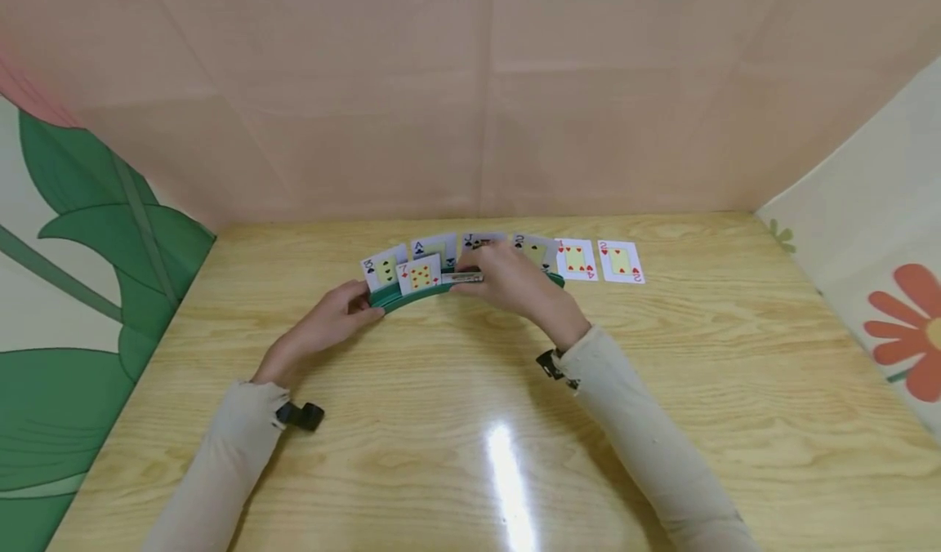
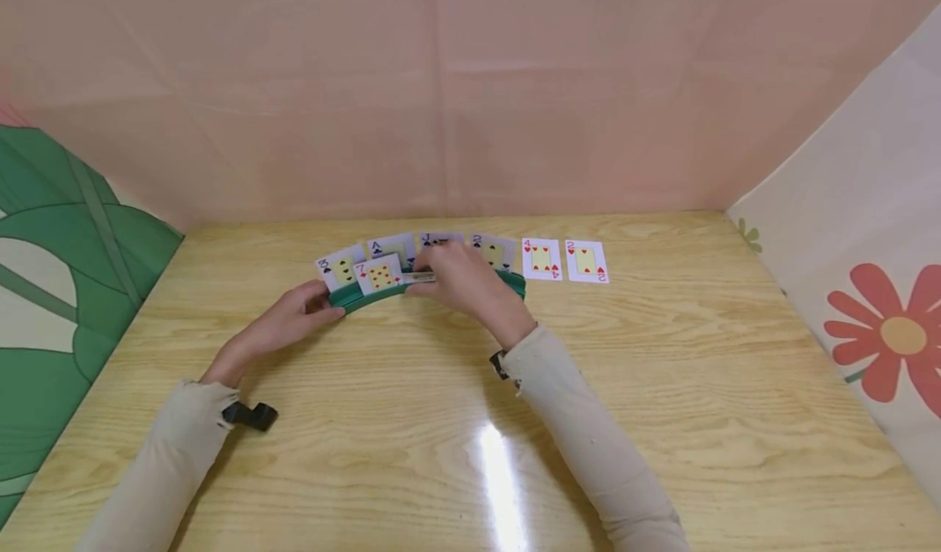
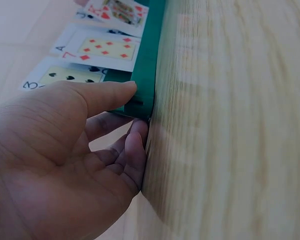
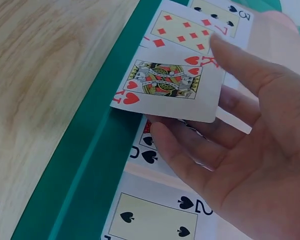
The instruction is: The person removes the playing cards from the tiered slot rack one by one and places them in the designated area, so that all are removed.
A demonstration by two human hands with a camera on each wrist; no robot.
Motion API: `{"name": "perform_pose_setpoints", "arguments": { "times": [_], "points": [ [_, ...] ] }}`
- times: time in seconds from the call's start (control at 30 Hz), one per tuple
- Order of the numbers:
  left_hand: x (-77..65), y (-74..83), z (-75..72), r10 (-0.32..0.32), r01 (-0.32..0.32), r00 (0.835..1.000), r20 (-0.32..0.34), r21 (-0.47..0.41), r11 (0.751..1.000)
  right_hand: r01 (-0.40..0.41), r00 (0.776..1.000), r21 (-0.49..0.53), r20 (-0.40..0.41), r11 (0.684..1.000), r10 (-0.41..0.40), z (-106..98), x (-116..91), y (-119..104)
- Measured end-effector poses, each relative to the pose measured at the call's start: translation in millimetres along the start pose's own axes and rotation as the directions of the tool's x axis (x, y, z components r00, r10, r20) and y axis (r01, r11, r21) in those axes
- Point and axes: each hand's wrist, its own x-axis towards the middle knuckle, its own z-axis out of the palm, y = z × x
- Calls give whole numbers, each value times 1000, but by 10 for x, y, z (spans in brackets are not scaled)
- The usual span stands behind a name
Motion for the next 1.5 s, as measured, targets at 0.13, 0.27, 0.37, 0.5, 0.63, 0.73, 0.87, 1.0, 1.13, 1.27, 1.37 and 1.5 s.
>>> {"name": "perform_pose_setpoints", "arguments": {
  "times": [0.13,0.27,0.37,0.5,0.63,0.73,0.87,1.0,1.13,1.27,1.37,1.5],
  "points": [
    [4,-13,7,-4,4,1000,1,0,1000,-5,1000,6,15,1000,5,16,8,36],
    [7,-19,8,-6,6,1000,1,-4,1000,-12,1000,11,4,1000,12,18,10,67],
    [4,-15,3,-3,3,1000,2,-4,1000,-19,1000,15,-2,1000,19,11,7,81],
    [8,-18,-2,3,-3,1000,3,-5,1000,-12,1000,12,-12,1000,12,8,9,93],
    [11,-18,-3,7,-7,1000,6,-8,1000,-4,1000,11,-23,1000,5,8,16,99],
    [6,-11,-4,8,-8,1000,7,-8,1000,-16,1000,19,-26,1000,16,4,17,95],
    [-6,-8,-8,9,-9,1000,4,-5,1000,-34,999,55,-22,998,35,-11,17,92],
    [-15,-8,-12,7,-7,1000,2,-2,1000,-41,999,93,-16,995,43,-41,21,88],
    [-21,-2,-22,4,-4,1000,3,-1,1000,-59,998,114,-12,992,61,-68,28,81],
    [-28,0,-35,3,-3,1000,3,1,1000,-77,997,127,-13,989,79,-91,30,78],
    [-36,-8,-38,0,0,1000,1,4,1000,-73,997,140,-24,987,77,-109,14,75],
    [-46,-26,-22,-4,4,1000,2,4,1000,-21,997,162,-72,987,33,-124,-33,69]
  ]
}}
